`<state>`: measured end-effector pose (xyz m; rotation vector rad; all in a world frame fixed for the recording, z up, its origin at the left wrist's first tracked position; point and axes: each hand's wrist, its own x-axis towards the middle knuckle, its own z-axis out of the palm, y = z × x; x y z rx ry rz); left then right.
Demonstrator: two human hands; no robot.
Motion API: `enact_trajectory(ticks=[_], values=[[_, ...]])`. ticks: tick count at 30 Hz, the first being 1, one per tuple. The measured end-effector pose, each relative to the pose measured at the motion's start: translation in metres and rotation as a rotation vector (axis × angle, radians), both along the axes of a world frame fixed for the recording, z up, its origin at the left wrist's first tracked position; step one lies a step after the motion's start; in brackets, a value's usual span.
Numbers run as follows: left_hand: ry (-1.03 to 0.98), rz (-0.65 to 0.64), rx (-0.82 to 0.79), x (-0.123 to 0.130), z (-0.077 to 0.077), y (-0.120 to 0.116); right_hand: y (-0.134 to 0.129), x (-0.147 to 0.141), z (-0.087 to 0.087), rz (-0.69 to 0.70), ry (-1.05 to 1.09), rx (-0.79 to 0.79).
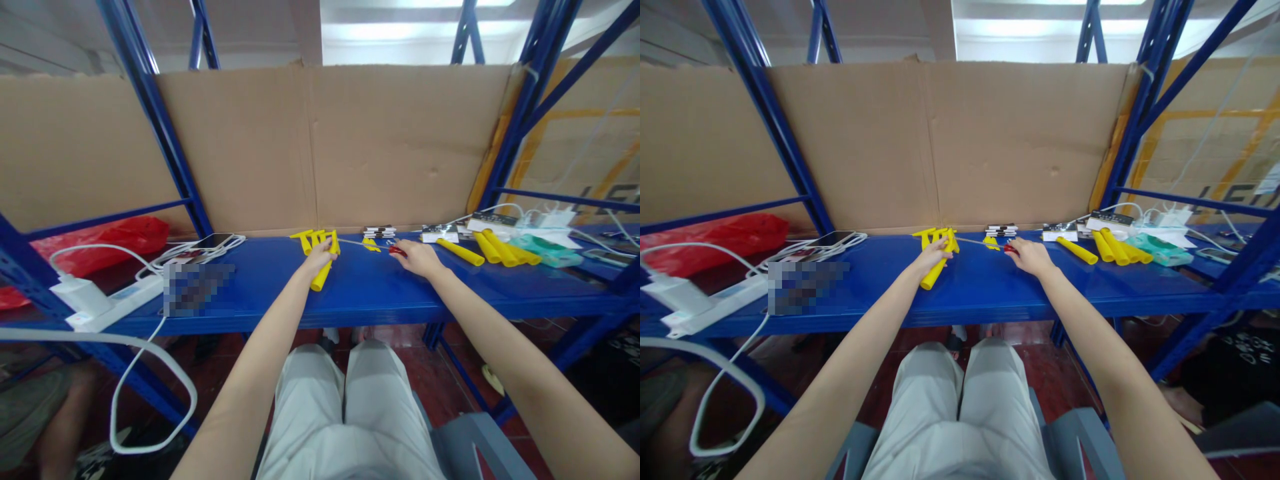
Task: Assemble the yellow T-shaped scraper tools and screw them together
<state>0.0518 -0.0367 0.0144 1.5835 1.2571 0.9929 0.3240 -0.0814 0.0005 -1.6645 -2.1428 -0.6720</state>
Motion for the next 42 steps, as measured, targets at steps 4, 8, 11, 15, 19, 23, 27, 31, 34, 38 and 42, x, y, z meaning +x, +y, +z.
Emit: enact_trajectory(ticks=[4, 8, 11, 15, 19, 23, 27, 31, 34, 38, 42], values=[[0.014, -0.001, 0.007, -0.0004, -0.0006, 0.0012, 0.0021, 0.0003, -0.0012, 0.024, 0.018, 0.013], [0.011, -0.010, 0.011, -0.0002, -0.0014, 0.0020, 0.0042, 0.0004, -0.0017, -0.027, 0.036, 0.017], [0.016, -0.007, 0.009, 0.0000, -0.0020, 0.0029, 0.0052, 0.0006, -0.0018, -0.061, 0.025, 0.004], [0.011, -0.005, 0.000, -0.0001, -0.0016, 0.0033, 0.0040, 0.0004, -0.0011, -0.040, 0.010, -0.001], [-0.004, -0.005, 0.002, -0.0002, -0.0008, 0.0022, 0.0026, 0.0003, -0.0009, -0.025, 0.000, -0.003], [-0.002, 0.001, 0.005, -0.0002, -0.0017, 0.0024, 0.0038, 0.0004, -0.0022, 0.007, 0.012, -0.011], [0.004, 0.003, 0.012, -0.0001, -0.0031, 0.0038, 0.0056, 0.0010, -0.0030, 0.024, 0.040, 0.002], [0.007, -0.002, 0.011, 0.0000, -0.0034, 0.0050, 0.0067, 0.0012, -0.0026, -0.032, 0.034, 0.032], [0.008, 0.001, 0.004, -0.0001, -0.0031, 0.0051, 0.0059, 0.0005, -0.0021, -0.020, 0.004, 0.028], [-0.001, 0.003, 0.001, 0.0002, -0.0023, 0.0035, 0.0032, -0.0004, -0.0010, -0.002, -0.007, 0.023], [-0.007, 0.003, -0.003, 0.0006, -0.0011, 0.0017, 0.0014, -0.0008, -0.0001, 0.005, 0.009, 0.009]])
